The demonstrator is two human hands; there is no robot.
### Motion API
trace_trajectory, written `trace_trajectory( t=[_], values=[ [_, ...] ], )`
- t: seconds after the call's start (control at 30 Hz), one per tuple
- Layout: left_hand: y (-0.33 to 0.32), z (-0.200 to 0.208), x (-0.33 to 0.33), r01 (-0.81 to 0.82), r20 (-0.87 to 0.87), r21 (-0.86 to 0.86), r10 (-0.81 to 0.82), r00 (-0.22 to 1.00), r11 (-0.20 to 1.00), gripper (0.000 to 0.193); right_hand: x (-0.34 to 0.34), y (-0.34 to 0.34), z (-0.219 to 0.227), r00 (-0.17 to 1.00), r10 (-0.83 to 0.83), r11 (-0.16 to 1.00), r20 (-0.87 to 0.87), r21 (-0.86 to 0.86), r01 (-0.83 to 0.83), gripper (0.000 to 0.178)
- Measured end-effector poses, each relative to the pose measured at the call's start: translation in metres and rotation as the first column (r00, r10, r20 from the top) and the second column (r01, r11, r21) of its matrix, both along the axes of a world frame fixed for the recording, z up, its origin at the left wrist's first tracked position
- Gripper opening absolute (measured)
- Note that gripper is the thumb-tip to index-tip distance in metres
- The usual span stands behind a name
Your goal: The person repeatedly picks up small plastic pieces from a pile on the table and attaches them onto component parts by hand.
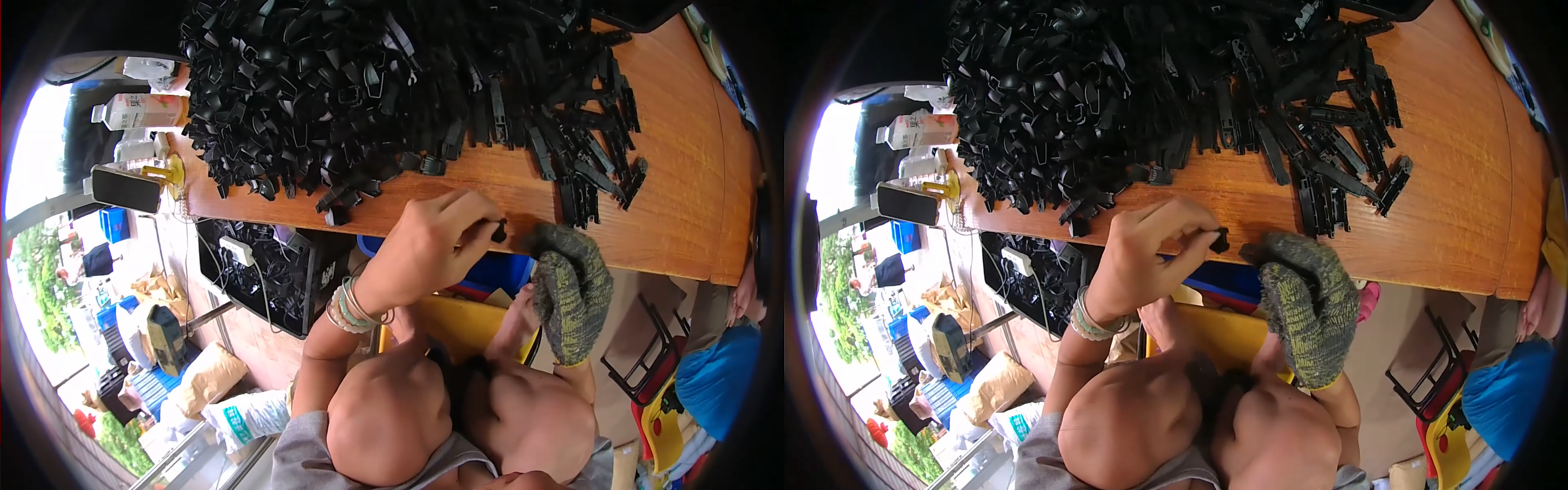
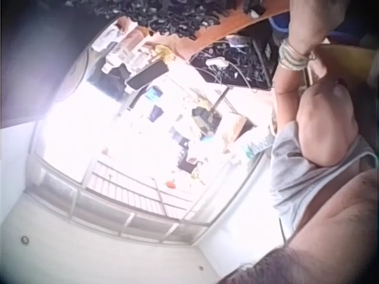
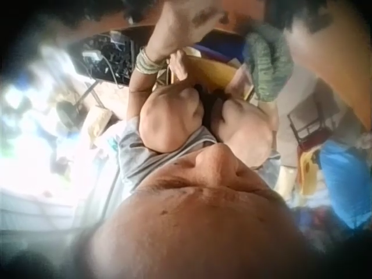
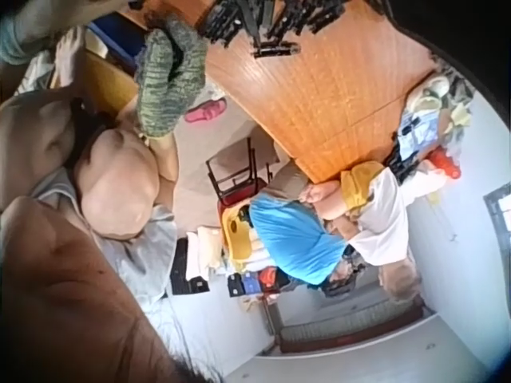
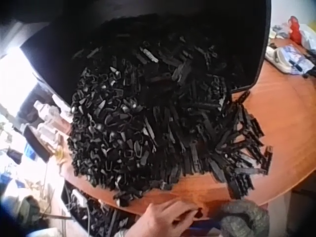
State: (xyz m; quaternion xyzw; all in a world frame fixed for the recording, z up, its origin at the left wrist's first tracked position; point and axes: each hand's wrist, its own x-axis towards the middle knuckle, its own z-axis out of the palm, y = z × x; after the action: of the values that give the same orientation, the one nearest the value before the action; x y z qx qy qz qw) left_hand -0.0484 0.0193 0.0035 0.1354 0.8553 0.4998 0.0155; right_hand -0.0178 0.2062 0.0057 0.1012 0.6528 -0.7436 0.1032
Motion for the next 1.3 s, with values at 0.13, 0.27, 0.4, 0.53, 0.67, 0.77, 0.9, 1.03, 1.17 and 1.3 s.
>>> trace_trajectory(
  t=[0.13,0.27,0.4,0.53,0.67,0.77,0.9,1.03,1.17,1.3],
  values=[
    [0.0,-0.001,0.004,0.051,-0.022,0.041,-0.05,0.998,0.998,0.014,-0.002,0.002,0.005,0.987,0.07,0.994,0.147,-0.089,-0.057,0.022],
    [0.002,-0.001,0.005,0.058,-0.101,0.024,-0.056,0.993,0.998,0.014,0.002,0.0,-0.01,0.988,0.145,0.988,-0.05,0.052,-0.143,0.021],
    [0.004,0.0,0.006,0.059,-0.115,-0.002,-0.059,0.992,0.998,0.014,0.002,-0.002,-0.015,0.988,0.151,0.984,-0.04,0.096,-0.147,0.019],
    [0.014,0.008,0.012,-0.086,0.117,0.173,0.066,0.991,0.981,0.007,0.005,0.002,-0.018,0.956,0.251,0.941,-0.153,0.271,-0.204,0.015],
    [0.017,-0.014,0.013,-0.197,-0.122,-0.216,0.174,0.977,0.956,0.019,0.0,-0.005,-0.029,0.653,0.401,0.814,-0.643,0.577,0.068,0.013],
    [0.033,-0.017,0.021,-0.269,-0.111,-0.053,0.262,0.959,0.962,0.028,0.01,-0.009,-0.02,0.971,0.231,0.96,-0.059,0.18,-0.217,0.014],
    [0.042,-0.017,0.022,-0.276,-0.014,-0.02,0.276,0.961,0.961,0.023,0.014,-0.009,-0.02,0.95,0.264,0.93,-0.167,0.306,-0.205,0.014],
    [0.047,-0.016,0.022,-0.218,-0.031,0.035,0.219,0.975,0.975,0.023,0.015,-0.007,-0.02,0.92,0.297,0.889,-0.257,0.425,-0.168,0.015],
    [0.035,-0.004,0.013,-0.112,-0.054,-0.034,0.11,0.992,0.993,0.024,0.007,0.009,-0.024,0.666,0.548,0.68,-0.506,0.733,-0.003,0.019],
    [0.008,-0.006,-0.023,-0.503,-0.477,-0.405,0.293,0.828,0.763,0.018,0.004,0.011,-0.002,0.847,0.521,0.83,0.108,0.164,-0.532,0.036]
  ],
)
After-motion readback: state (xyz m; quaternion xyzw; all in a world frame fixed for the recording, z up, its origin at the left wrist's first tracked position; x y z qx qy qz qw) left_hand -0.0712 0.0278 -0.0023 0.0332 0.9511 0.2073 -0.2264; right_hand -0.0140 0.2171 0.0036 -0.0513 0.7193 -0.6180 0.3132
